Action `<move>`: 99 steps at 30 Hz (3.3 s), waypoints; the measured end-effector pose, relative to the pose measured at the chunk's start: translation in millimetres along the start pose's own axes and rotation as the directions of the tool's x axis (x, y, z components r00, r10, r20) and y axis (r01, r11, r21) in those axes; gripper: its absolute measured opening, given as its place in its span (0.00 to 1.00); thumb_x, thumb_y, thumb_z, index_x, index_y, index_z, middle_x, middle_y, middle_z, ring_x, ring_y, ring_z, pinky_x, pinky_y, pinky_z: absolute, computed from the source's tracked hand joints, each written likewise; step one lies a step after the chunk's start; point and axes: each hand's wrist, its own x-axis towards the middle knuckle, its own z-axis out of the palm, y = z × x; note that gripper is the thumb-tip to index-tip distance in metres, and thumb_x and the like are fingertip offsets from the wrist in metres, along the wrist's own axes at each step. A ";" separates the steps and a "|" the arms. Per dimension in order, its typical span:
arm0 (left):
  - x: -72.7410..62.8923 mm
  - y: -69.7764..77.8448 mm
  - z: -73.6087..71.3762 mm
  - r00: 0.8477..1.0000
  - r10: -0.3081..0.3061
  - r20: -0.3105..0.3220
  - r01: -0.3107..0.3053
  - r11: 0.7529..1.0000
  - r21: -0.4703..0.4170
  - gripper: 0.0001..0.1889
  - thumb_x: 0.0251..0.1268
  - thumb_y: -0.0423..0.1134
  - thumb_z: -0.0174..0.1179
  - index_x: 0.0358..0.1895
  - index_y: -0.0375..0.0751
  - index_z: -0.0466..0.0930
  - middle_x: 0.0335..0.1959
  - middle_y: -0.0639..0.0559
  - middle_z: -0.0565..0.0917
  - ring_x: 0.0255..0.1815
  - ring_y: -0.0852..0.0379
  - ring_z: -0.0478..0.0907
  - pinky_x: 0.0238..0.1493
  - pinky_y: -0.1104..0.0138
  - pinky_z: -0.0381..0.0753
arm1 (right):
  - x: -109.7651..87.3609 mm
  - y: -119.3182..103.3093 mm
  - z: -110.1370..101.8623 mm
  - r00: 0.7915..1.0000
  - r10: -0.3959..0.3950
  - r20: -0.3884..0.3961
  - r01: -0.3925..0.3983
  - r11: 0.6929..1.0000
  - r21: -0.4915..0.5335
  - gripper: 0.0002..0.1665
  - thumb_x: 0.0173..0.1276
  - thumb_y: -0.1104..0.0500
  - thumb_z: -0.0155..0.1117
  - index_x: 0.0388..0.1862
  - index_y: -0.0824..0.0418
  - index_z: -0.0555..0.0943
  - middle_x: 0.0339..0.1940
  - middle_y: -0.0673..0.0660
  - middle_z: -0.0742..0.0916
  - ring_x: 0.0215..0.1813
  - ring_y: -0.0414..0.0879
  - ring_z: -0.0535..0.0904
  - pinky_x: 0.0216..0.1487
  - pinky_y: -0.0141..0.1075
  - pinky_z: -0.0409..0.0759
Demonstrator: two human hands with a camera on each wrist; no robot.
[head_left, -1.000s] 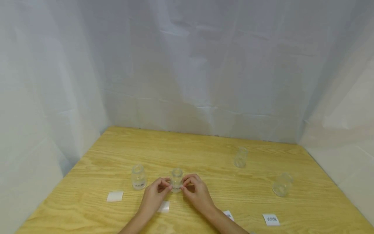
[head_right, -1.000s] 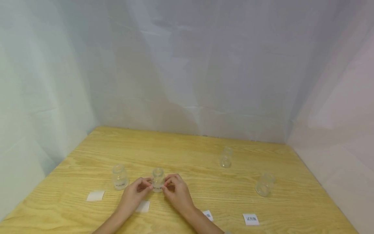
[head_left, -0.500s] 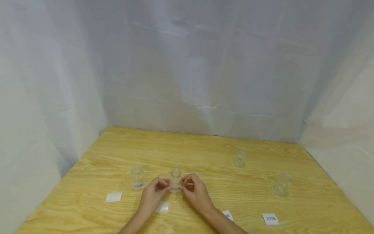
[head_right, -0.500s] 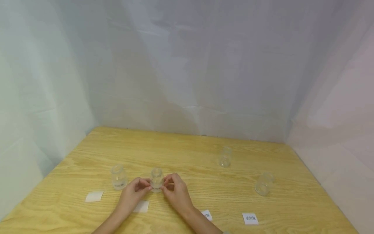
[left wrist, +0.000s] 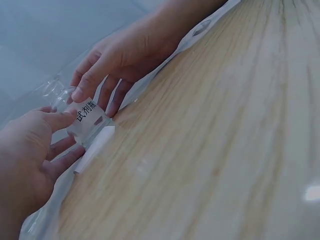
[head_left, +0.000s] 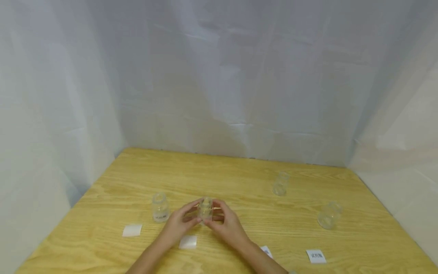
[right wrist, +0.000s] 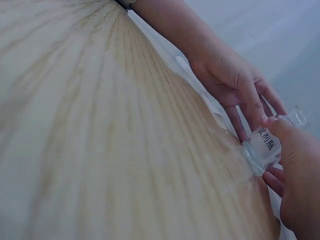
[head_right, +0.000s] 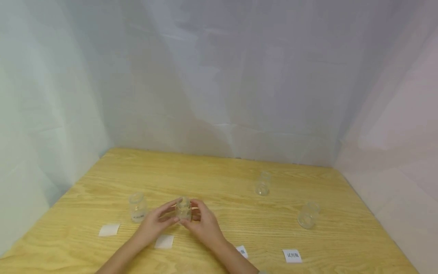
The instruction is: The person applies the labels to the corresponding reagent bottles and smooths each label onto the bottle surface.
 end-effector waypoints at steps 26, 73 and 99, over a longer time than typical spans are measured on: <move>0.2 -1.7 -8.4 0.995 -0.043 0.090 0.044 0.999 -0.012 0.26 0.63 0.39 0.57 0.63 0.33 0.65 0.61 0.37 0.68 0.58 0.39 0.68 0.53 0.60 0.72 | 2.8 -1.8 -9.6 0.994 -0.094 0.048 0.099 0.988 -0.121 0.16 0.60 0.71 0.59 0.47 0.73 0.71 0.48 0.68 0.79 0.46 0.61 0.78 0.46 0.37 0.78; 0.9 -4.4 -4.1 0.996 0.062 0.071 -0.065 0.997 0.046 0.25 0.58 0.28 0.60 0.60 0.33 0.68 0.59 0.36 0.70 0.55 0.40 0.71 0.52 0.59 0.73 | 4.3 40.5 -5.4 0.979 -0.193 0.072 0.204 0.956 -0.211 0.29 0.58 0.68 0.63 0.57 0.65 0.65 0.43 0.59 0.82 0.45 0.52 0.79 0.44 0.35 0.78; -0.8 -0.8 -2.3 0.997 -0.007 0.077 0.012 0.998 -0.064 0.24 0.63 0.30 0.56 0.62 0.30 0.64 0.60 0.34 0.68 0.56 0.38 0.68 0.55 0.57 0.70 | 0.8 11.2 -9.1 0.990 -0.099 0.099 0.105 0.993 -0.057 0.22 0.60 0.77 0.54 0.54 0.75 0.64 0.48 0.69 0.77 0.49 0.62 0.74 0.49 0.44 0.76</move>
